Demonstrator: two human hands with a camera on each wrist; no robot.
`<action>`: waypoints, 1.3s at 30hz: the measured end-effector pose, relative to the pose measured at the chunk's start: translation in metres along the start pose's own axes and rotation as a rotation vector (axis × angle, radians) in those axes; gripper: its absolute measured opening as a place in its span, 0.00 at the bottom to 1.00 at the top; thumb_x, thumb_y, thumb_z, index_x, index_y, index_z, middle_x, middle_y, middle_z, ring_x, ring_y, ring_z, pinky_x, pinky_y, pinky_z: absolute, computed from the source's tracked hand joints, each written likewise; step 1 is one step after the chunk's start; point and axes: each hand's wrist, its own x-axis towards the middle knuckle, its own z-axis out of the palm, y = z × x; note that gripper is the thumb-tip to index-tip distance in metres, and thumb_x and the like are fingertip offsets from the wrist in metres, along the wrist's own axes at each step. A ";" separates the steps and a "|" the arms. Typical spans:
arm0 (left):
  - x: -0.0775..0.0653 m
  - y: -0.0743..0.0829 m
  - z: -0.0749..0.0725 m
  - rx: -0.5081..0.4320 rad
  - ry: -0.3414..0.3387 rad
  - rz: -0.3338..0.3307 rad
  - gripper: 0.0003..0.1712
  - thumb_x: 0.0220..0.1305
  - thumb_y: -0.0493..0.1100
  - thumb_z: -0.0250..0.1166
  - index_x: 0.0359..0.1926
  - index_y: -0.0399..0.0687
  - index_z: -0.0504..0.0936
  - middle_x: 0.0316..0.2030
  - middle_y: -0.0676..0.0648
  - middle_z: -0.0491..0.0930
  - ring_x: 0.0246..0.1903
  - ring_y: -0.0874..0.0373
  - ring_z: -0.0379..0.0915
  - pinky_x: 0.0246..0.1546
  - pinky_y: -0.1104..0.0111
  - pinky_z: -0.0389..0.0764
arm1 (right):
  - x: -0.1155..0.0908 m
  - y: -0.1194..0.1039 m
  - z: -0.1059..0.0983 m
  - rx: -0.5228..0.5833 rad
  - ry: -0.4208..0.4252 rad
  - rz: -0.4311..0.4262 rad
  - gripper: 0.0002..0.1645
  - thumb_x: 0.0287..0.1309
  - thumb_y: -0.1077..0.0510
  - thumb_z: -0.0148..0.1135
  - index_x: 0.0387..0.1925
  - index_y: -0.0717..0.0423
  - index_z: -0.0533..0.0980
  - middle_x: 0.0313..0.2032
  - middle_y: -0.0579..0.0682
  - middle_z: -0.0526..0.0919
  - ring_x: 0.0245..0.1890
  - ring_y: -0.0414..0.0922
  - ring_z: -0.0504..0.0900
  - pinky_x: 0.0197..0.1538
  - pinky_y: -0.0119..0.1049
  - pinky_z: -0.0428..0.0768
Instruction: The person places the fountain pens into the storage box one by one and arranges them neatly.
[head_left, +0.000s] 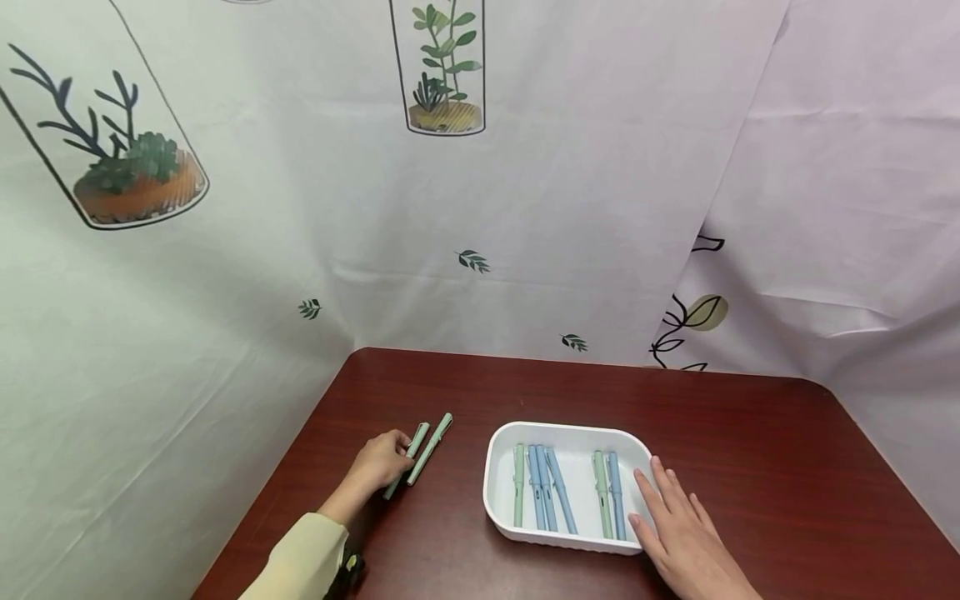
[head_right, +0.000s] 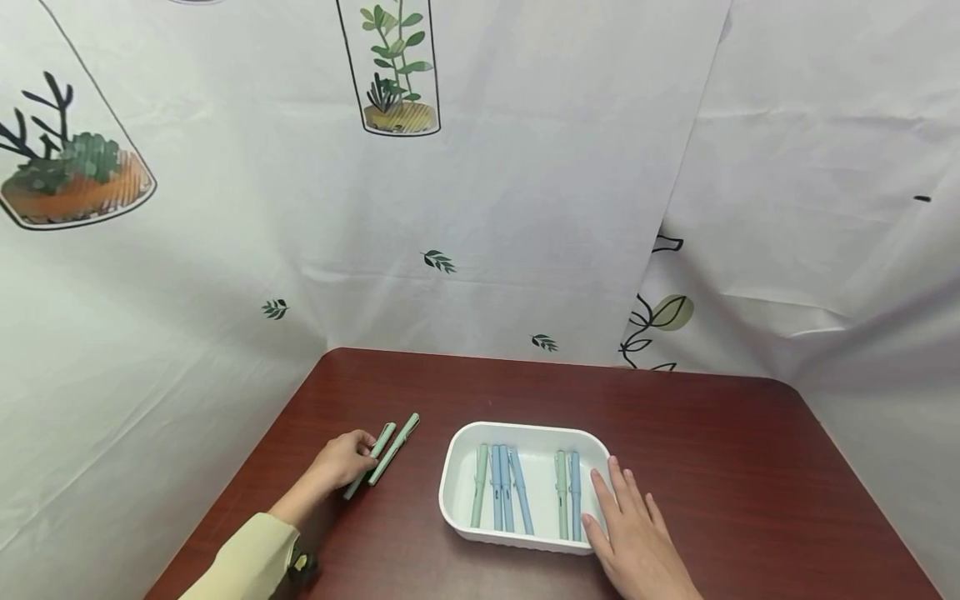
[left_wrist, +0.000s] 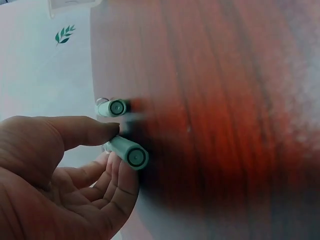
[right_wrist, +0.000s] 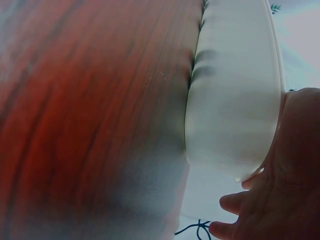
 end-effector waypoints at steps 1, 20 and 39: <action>0.000 0.000 0.000 -0.003 -0.006 0.000 0.14 0.59 0.38 0.71 0.45 0.39 0.82 0.33 0.49 0.80 0.34 0.55 0.76 0.40 0.57 0.78 | 0.000 0.000 0.001 0.000 0.009 -0.006 0.36 0.70 0.44 0.59 0.73 0.55 0.67 0.76 0.60 0.58 0.73 0.64 0.61 0.66 0.66 0.61; -0.007 0.004 -0.020 -0.268 -0.005 -0.024 0.18 0.63 0.37 0.67 0.53 0.35 0.80 0.40 0.44 0.83 0.34 0.54 0.79 0.35 0.61 0.80 | 0.000 0.001 0.001 -0.007 0.029 -0.021 0.36 0.70 0.44 0.59 0.74 0.53 0.66 0.77 0.59 0.58 0.72 0.63 0.61 0.66 0.65 0.61; -0.026 0.035 -0.022 -0.559 -0.130 0.042 0.18 0.60 0.38 0.73 0.46 0.30 0.82 0.32 0.47 0.84 0.26 0.57 0.77 0.27 0.61 0.83 | 0.001 -0.001 -0.001 -0.017 -0.016 0.004 0.37 0.70 0.43 0.59 0.73 0.55 0.67 0.77 0.60 0.57 0.72 0.65 0.62 0.66 0.66 0.61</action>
